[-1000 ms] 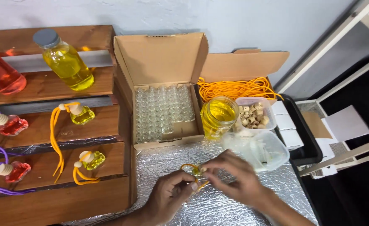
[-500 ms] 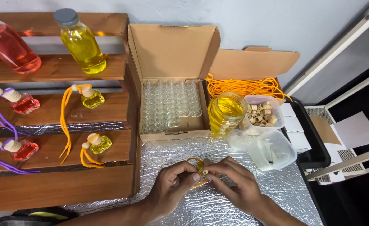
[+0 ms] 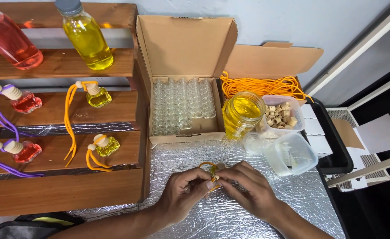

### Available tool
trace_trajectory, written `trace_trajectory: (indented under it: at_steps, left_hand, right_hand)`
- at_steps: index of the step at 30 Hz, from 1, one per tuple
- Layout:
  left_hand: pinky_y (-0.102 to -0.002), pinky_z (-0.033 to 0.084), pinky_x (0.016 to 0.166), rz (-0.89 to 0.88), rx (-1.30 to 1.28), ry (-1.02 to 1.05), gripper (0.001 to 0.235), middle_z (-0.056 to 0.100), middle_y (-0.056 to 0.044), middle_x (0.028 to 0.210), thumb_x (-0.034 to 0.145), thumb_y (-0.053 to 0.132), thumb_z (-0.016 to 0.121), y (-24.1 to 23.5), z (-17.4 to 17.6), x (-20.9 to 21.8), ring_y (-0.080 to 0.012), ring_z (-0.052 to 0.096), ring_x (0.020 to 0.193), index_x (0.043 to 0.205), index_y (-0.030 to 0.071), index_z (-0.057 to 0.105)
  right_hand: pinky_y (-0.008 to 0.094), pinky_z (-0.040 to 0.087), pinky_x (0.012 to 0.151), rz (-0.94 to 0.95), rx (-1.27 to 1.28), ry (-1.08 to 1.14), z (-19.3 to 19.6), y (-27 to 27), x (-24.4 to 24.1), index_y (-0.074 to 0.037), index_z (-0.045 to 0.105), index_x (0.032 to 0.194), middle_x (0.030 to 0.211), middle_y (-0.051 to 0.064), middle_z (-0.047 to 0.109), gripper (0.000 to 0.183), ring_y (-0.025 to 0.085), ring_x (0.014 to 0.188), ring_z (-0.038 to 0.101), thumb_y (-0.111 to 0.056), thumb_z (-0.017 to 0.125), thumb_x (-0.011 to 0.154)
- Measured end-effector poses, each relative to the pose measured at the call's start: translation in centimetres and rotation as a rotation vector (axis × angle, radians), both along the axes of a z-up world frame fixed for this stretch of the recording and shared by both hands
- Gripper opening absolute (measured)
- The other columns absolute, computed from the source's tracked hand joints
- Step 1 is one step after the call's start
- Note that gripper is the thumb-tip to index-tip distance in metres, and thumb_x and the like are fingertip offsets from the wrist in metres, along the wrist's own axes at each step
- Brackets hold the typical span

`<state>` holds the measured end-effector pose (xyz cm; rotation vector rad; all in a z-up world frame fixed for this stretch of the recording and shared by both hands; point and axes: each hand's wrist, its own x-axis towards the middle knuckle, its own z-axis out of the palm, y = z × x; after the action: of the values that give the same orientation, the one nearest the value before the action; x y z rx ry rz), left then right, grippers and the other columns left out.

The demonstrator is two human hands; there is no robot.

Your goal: Assembling decorative perfume bottle caps by threading cords through wooden beads and attaching them to the caps.

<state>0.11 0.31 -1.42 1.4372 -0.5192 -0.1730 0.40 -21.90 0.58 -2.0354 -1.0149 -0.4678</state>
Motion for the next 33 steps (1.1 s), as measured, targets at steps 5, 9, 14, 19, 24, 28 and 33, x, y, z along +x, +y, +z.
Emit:
trace_trajectory:
  at_steps: [5,9,14,19,24,28,33]
  left_hand:
    - [-0.026,0.034,0.044,-0.022,0.010,0.011,0.016,0.059,-0.001,0.065,0.098,0.019,0.064,-0.1,-0.4,0.1,-0.0100,0.043,0.051,0.089,0.007,0.070]
    - [-0.026,0.031,0.043,-0.028,0.038,0.064,0.018,0.056,0.000,0.063,0.099,0.022,0.065,0.1,-0.4,0.1,-0.0093,0.041,0.050,0.088,0.008,0.070]
    - [-0.026,0.031,0.044,-0.039,0.037,0.041,0.021,0.055,0.000,0.063,0.100,0.025,0.063,0.0,-0.1,0.2,-0.0093,0.041,0.050,0.090,0.008,0.069]
    - [-0.025,0.041,0.049,-0.018,0.020,-0.001,0.020,0.063,-0.004,0.072,0.101,0.023,0.064,-0.1,0.1,0.2,-0.0109,0.051,0.058,0.095,0.005,0.070]
    - [-0.024,0.036,0.047,0.011,0.047,-0.036,0.014,0.062,-0.003,0.073,0.100,0.019,0.066,-0.2,-0.1,0.2,-0.0093,0.046,0.056,0.097,0.006,0.071]
    - [-0.025,0.036,0.047,0.019,0.039,-0.083,0.011,0.062,-0.003,0.073,0.100,0.015,0.066,-0.2,0.0,0.2,-0.0095,0.045,0.056,0.099,0.005,0.070]
    - [-0.024,0.051,0.052,0.016,0.049,-0.089,0.009,0.071,-0.008,0.078,0.099,0.012,0.067,-0.3,-0.4,0.3,-0.0131,0.063,0.062,0.099,0.003,0.070]
  right_hand:
    - [0.028,0.054,0.072,0.007,-0.028,-0.018,0.3,0.0,0.1,-0.002,0.064,0.121,0.099,0.010,0.074,0.037,0.018,0.080,0.068,-0.003,0.080,0.088]
    - [0.032,0.058,0.075,0.035,-0.035,-0.044,1.0,0.4,0.0,0.001,0.062,0.118,0.102,0.013,0.074,0.034,0.022,0.084,0.071,-0.002,0.079,0.088]
    - [0.033,0.063,0.087,0.041,0.007,0.060,2.0,0.7,0.0,0.002,0.065,0.116,0.105,0.013,0.072,0.033,0.026,0.098,0.072,-0.002,0.079,0.086]
    - [0.028,0.063,0.087,0.041,0.116,0.284,2.1,0.5,-0.1,-0.004,0.068,0.120,0.107,0.011,0.074,0.034,0.019,0.093,0.075,-0.003,0.077,0.088]
    - [0.029,0.062,0.083,0.058,0.171,0.374,1.9,0.6,-0.1,-0.004,0.068,0.120,0.102,0.010,0.073,0.033,0.017,0.088,0.072,-0.002,0.076,0.089]
    - [0.030,0.061,0.083,0.062,0.199,0.420,2.0,0.7,-0.1,-0.005,0.069,0.119,0.098,0.008,0.072,0.028,0.017,0.088,0.071,-0.006,0.073,0.092]
    - [0.027,0.062,0.080,0.082,0.157,0.381,2.5,0.8,0.0,-0.003,0.068,0.119,0.103,0.010,0.070,0.030,0.018,0.087,0.071,0.000,0.074,0.090]
